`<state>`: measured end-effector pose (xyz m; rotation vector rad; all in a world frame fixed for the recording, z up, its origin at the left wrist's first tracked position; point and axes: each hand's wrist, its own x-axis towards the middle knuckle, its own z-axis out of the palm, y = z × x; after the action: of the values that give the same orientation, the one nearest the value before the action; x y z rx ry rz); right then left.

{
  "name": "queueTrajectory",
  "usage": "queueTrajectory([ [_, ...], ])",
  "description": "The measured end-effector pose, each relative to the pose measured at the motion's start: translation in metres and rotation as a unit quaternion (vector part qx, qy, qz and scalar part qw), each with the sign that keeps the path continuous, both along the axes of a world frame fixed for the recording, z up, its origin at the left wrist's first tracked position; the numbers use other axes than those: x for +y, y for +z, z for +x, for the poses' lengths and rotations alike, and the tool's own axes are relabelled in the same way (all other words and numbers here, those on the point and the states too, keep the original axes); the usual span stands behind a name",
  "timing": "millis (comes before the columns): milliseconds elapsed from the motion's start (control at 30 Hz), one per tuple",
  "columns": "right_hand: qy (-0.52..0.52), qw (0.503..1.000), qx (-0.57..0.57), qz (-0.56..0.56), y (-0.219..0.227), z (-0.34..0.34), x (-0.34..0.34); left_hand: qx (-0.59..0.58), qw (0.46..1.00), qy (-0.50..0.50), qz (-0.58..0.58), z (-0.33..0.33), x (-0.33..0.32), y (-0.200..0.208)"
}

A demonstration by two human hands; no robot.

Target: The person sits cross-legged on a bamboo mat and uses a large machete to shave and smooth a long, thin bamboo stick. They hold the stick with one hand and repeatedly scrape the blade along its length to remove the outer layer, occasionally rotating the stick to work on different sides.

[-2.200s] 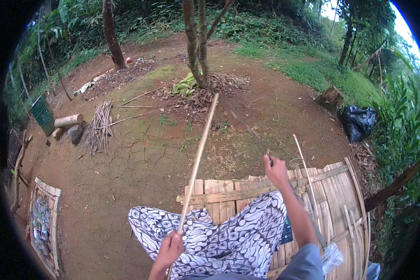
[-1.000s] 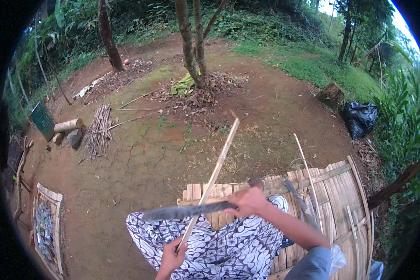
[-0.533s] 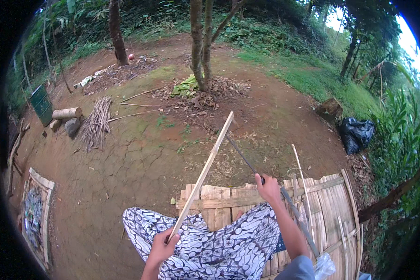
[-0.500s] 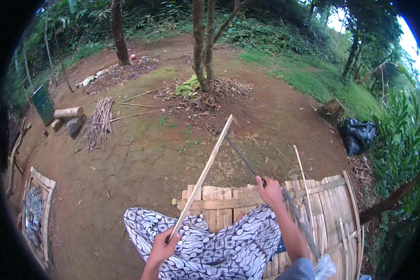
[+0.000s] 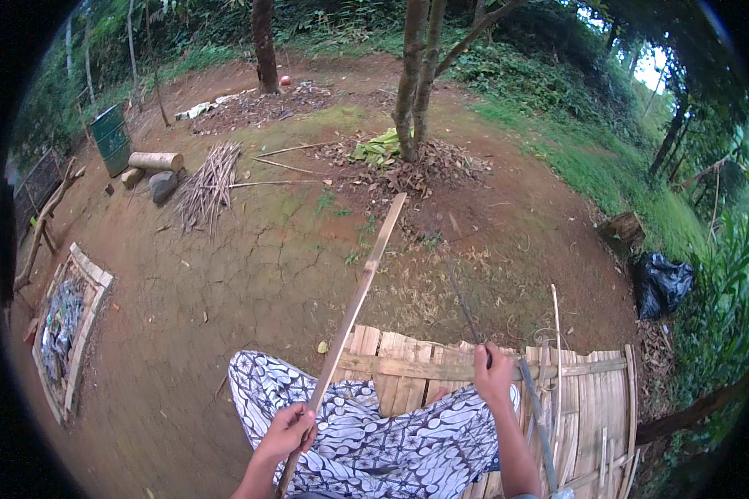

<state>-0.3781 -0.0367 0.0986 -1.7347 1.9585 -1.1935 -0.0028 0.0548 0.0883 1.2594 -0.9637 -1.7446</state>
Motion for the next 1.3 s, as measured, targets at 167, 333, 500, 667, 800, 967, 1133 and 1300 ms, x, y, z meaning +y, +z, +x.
queueTrajectory([
  [167,0.072,0.995,0.062,-0.005,0.023,0.037,0.016,0.033,0.999,0.032,0.01,-0.008,-0.009,0.0],
  [333,0.154,0.978,0.131,-0.043,0.036,0.058,0.023,0.051,0.998,0.015,-0.016,-0.008,-0.015,0.012],
  [500,0.221,0.954,0.188,-0.073,0.042,0.077,0.026,0.061,0.998,0.012,-0.03,-0.014,-0.014,0.018],
  [667,0.274,0.915,0.263,-0.135,0.031,0.097,0.03,0.069,0.997,0.042,-0.007,-0.026,-0.007,0.01],
  [800,0.325,0.879,0.321,-0.137,0.033,0.099,0.028,0.013,0.997,0.061,-0.053,-0.032,0.005,-0.008],
  [967,0.227,0.912,0.305,-0.156,-0.007,0.024,-0.038,-0.059,0.994,0.071,-0.061,-0.022,0.01,0.004],
  [1133,0.254,0.921,0.282,-0.082,0.007,0.088,-0.005,0.031,0.991,0.117,-0.052,-0.017,-0.003,-0.009],
  [1300,0.358,0.829,0.43,0.003,0.039,0.106,0.002,-0.026,0.992,0.093,-0.078,-0.035,0.013,-0.014],
])
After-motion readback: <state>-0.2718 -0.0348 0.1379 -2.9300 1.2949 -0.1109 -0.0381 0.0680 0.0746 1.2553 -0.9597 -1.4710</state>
